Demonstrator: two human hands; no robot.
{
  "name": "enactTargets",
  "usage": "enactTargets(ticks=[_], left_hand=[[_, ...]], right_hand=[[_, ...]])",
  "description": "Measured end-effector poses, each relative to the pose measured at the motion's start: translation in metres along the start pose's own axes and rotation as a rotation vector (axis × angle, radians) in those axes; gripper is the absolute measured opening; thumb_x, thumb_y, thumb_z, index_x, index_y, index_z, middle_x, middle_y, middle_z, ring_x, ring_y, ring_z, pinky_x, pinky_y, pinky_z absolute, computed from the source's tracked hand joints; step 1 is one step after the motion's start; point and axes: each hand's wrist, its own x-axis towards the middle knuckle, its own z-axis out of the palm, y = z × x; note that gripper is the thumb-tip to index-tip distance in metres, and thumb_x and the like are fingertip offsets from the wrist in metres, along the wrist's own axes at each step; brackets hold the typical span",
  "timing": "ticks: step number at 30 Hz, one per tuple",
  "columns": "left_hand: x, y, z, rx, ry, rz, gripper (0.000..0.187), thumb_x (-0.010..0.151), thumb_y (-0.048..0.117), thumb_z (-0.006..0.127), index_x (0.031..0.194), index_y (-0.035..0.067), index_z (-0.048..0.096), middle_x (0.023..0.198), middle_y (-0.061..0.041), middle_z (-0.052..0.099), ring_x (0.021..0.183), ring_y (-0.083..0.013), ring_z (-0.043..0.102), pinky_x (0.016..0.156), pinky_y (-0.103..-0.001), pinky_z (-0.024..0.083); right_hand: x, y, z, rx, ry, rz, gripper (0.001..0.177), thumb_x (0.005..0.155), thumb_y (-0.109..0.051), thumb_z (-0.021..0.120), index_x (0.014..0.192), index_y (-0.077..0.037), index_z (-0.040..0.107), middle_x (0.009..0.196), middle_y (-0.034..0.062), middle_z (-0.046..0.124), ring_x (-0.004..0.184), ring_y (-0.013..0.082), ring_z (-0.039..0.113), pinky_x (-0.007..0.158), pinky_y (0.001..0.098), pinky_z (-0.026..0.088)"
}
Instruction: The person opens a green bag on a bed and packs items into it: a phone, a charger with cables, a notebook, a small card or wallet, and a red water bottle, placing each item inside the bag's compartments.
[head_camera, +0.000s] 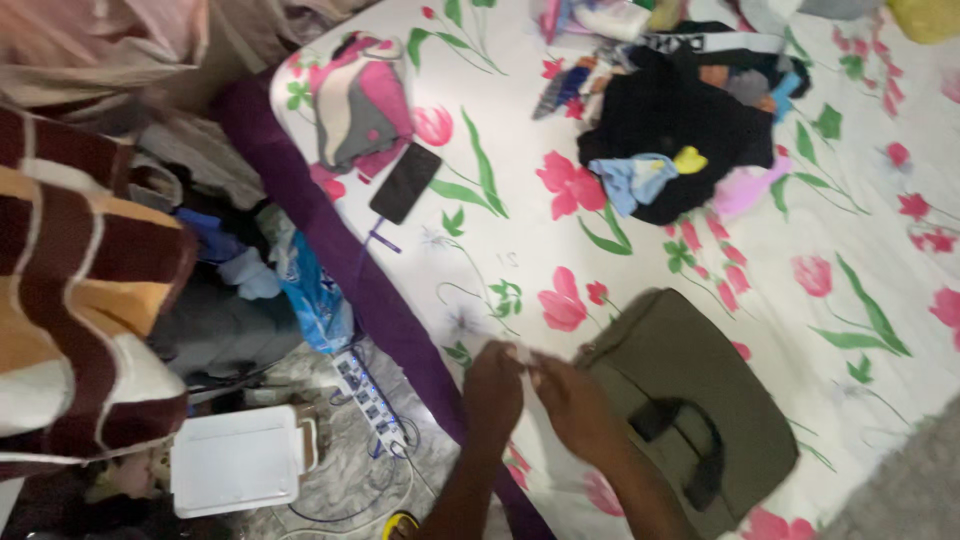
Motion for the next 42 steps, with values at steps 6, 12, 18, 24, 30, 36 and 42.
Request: enactTargets(ticks=[6,12,18,24,30,36,42], left_hand=[[0.088,0.017,-0.077,0.117,0.164,0.010,0.027,0.102,0.025,0.055,0.103,0.004,0.071,0.089,-0.021,0.072,0.084,-0.0404,0.071,0.076,-0.049,0.053],[0.163,-0.004,-0.111,0.221,0.244,0.036,0.024,0.097,0.019,0.057,0.112,0.004,0.070,0.107,-0.020,0.072,0.100,-0.0380,0.069,0.087,-0.046,0.052],[0.227,-0.040,-0.116,0.261,0.334,0.239,0.049,0.087,0.009,0.059,0.134,-0.006,0.056,0.132,-0.025,0.060,0.124,-0.0425,0.050,0.105,-0.049,0.040],[0.259,-0.043,-0.104,0.354,0.224,-0.011,0.042,0.086,0.034,0.072,0.115,0.004,0.069,0.101,-0.015,0.077,0.113,-0.0371,0.062,0.098,-0.050,0.045],[0.250,-0.036,-0.090,0.271,0.199,-0.121,0.030,0.085,0.036,0.074,0.086,0.006,0.078,0.084,-0.019,0.074,0.083,-0.0392,0.072,0.077,-0.050,0.054],[0.237,-0.048,-0.085,0.135,0.196,-0.030,0.029,0.086,0.033,0.072,0.082,0.005,0.077,0.082,-0.019,0.075,0.080,-0.0383,0.073,0.073,-0.050,0.055],[0.209,-0.050,-0.080,0.253,0.068,0.278,0.016,0.088,0.016,0.067,0.093,0.003,0.074,0.094,-0.019,0.071,0.095,-0.0415,0.065,0.081,-0.052,0.050]], right_hand=[[0.138,-0.045,0.046,0.676,-0.042,-0.056,0.051,0.102,-0.023,0.056,0.144,0.004,0.048,0.132,0.0192,0.068,0.122,0.0216,0.068,0.106,0.0353,0.053],[0.236,-0.054,0.103,0.905,0.028,0.084,0.049,0.101,-0.014,0.059,0.143,0.007,0.045,0.124,0.0194,0.066,0.107,0.0248,0.068,0.102,0.0380,0.055],[0.299,-0.042,0.157,0.981,0.031,0.077,0.032,0.104,-0.003,0.060,0.125,0.019,0.053,0.111,0.0149,0.064,0.098,0.0202,0.062,0.094,0.0352,0.052],[0.317,-0.029,0.154,1.021,0.071,0.290,0.018,0.097,-0.004,0.050,0.106,-0.003,0.066,0.102,0.0121,0.069,0.092,0.0218,0.069,0.091,0.0348,0.055],[0.324,-0.021,0.146,1.146,0.030,0.395,0.012,0.099,-0.012,0.065,0.106,-0.003,0.061,0.100,0.0065,0.067,0.093,0.0215,0.071,0.089,0.0351,0.057],[0.319,-0.008,0.143,1.087,-0.044,0.337,0.017,0.094,-0.008,0.068,0.110,-0.002,0.064,0.098,0.0091,0.072,0.090,0.0201,0.071,0.082,0.0311,0.056],[0.301,-0.012,0.137,1.250,-0.043,0.307,0.021,0.093,-0.008,0.067,0.110,-0.004,0.056,0.097,0.0132,0.069,0.088,0.0269,0.071,0.073,0.0373,0.051]])
